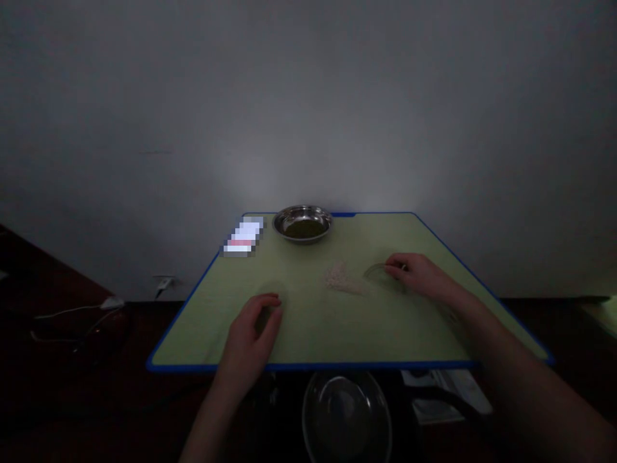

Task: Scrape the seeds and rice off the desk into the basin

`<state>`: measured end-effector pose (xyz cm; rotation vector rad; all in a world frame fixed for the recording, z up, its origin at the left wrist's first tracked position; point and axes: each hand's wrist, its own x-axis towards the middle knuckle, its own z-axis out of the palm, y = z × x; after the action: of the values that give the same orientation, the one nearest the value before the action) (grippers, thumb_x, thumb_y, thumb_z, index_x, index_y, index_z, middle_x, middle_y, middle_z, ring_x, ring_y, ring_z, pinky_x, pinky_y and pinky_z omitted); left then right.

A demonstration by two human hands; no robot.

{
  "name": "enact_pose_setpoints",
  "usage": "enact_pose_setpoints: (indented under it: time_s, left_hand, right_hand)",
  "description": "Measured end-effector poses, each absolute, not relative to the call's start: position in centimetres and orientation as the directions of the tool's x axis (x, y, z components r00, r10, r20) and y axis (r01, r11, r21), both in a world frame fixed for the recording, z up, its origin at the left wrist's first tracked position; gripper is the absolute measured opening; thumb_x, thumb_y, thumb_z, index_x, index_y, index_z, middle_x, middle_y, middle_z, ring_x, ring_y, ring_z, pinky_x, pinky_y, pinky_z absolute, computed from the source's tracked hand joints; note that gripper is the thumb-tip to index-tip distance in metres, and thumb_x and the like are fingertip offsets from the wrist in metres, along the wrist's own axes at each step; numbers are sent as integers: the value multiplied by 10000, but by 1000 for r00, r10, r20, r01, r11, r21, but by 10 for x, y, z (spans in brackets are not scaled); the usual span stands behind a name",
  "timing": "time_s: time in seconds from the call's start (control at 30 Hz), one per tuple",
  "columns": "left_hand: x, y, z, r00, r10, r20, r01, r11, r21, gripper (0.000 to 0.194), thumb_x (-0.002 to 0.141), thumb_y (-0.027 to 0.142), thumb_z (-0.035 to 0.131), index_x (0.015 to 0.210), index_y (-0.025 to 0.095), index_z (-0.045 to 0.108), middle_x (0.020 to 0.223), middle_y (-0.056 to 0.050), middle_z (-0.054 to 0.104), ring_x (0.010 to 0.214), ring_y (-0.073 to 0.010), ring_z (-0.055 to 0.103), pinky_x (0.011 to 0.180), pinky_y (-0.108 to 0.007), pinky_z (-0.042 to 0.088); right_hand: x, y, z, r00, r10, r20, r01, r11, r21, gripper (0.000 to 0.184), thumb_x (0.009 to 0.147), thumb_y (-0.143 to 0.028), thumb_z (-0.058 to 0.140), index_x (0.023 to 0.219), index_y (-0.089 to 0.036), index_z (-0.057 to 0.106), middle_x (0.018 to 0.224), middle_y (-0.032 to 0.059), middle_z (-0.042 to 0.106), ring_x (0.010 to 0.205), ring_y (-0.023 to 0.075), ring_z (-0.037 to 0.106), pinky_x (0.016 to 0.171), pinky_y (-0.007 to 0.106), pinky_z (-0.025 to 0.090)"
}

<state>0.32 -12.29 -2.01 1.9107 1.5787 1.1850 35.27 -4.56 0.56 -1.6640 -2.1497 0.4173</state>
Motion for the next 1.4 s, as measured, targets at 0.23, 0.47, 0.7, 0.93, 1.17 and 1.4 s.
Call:
enact_pose_setpoints:
  time_s: [0.23, 0.47, 0.7, 0.93, 1.17, 1.4]
  left_hand:
    - [3, -125, -20, 16, 936, 353, 607, -289, 740, 200, 868, 357, 498, 962, 215, 603, 1076, -67, 659, 1001, -218, 613, 910, -421, 473]
    - [4, -124, -18, 18, 937, 350, 605, -289, 742, 183, 868, 344, 499, 952, 215, 597, 1069, -73, 660, 998, -219, 610, 923, -446, 464]
    - [5, -125, -16, 10, 935, 356, 609, -288, 739, 178, 862, 333, 506, 951, 213, 603, 1057, -71, 667, 990, -220, 616, 912, -443, 473]
    - [4, -125, -18, 11, 935, 355, 609, -288, 739, 185, 867, 336, 501, 953, 211, 605, 1065, -70, 664, 989, -219, 620, 907, -435, 476]
    - [3, -125, -19, 18, 938, 345, 611, -284, 739, 200, 875, 354, 496, 973, 211, 596, 1075, -73, 655, 1013, -222, 605, 929, -441, 459]
    - [4, -126, -18, 13, 939, 343, 608, -280, 743, 179, 868, 333, 502, 962, 218, 602, 1074, -68, 662, 1002, -218, 614, 918, -438, 470]
  right_hand:
    - [314, -59, 4, -345, 935, 87, 799, 341, -495, 235, 863, -285, 482, 825, -166, 682, 733, 44, 668, 624, 157, 544, 587, 271, 372]
    - [294, -80, 9, -434, 900, 23, 739, 371, -562, 198, 869, -244, 512, 825, -159, 686, 749, 42, 677, 648, 146, 557, 600, 264, 388]
    - [295, -90, 13, -468, 884, 1, 722, 383, -576, 198, 871, -254, 518, 832, -166, 691, 747, 36, 674, 636, 141, 548, 598, 268, 385]
    - [290, -81, 8, -462, 887, 27, 709, 387, -590, 198, 870, -250, 526, 838, -157, 698, 741, 36, 672, 643, 137, 550, 604, 259, 382]
    - [270, -84, 12, -513, 859, 11, 692, 421, -587, 180, 865, -218, 544, 805, -145, 697, 696, 22, 651, 619, 125, 535, 587, 248, 363]
    - [271, -91, 7, -587, 810, 9, 633, 466, -619, 174, 881, -245, 548, 842, -159, 694, 735, 20, 668, 645, 124, 555, 605, 245, 392]
